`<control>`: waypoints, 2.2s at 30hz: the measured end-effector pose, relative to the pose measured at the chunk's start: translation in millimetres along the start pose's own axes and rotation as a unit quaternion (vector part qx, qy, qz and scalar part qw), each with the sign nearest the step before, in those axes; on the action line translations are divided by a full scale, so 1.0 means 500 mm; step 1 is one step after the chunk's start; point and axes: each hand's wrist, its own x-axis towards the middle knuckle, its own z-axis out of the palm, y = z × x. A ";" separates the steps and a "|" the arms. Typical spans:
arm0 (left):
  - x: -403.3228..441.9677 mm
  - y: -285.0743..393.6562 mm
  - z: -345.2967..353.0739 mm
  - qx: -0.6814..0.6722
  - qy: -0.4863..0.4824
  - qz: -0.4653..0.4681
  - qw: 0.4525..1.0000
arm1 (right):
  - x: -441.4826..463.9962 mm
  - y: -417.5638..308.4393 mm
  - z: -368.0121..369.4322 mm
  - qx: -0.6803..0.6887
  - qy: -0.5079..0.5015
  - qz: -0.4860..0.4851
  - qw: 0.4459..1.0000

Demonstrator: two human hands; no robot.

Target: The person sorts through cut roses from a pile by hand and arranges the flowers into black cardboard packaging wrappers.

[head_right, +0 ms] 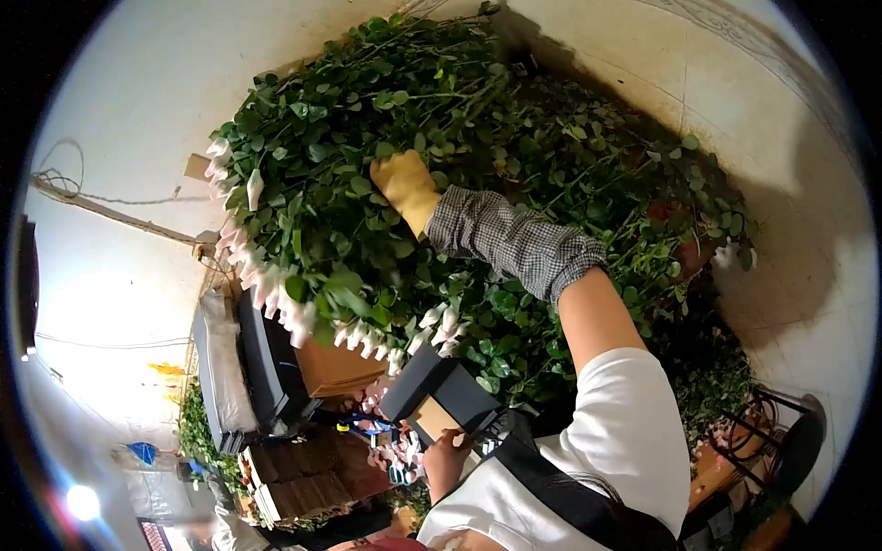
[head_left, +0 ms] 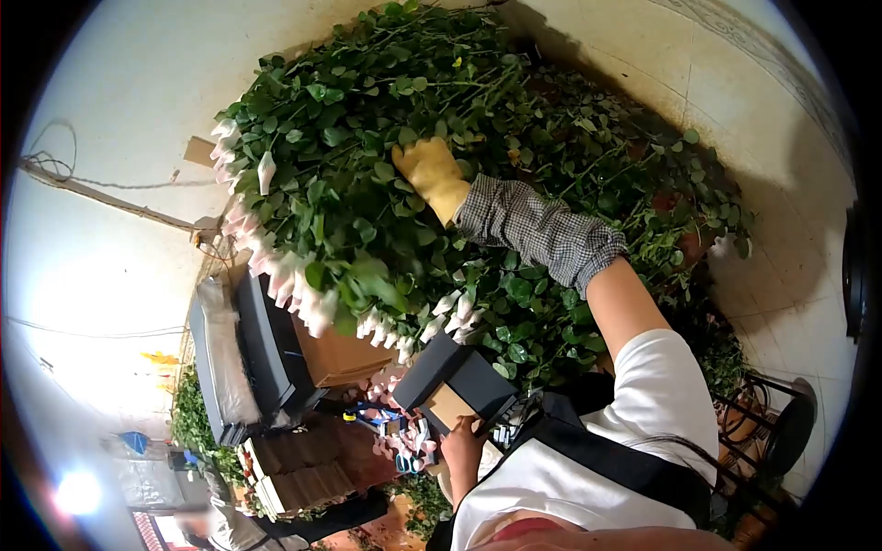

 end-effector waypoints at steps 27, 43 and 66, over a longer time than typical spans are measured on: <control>-0.010 -0.012 0.029 -0.023 0.066 0.006 0.998 | -0.284 0.015 -0.116 -0.001 -0.105 -0.103 0.989; -0.002 -0.008 0.012 -0.028 0.025 -0.003 0.999 | -0.562 0.210 0.140 -0.007 -0.280 0.189 0.941; 0.001 -0.018 0.016 0.019 0.012 0.028 0.999 | -0.353 0.055 -0.019 0.065 -0.200 -0.124 0.970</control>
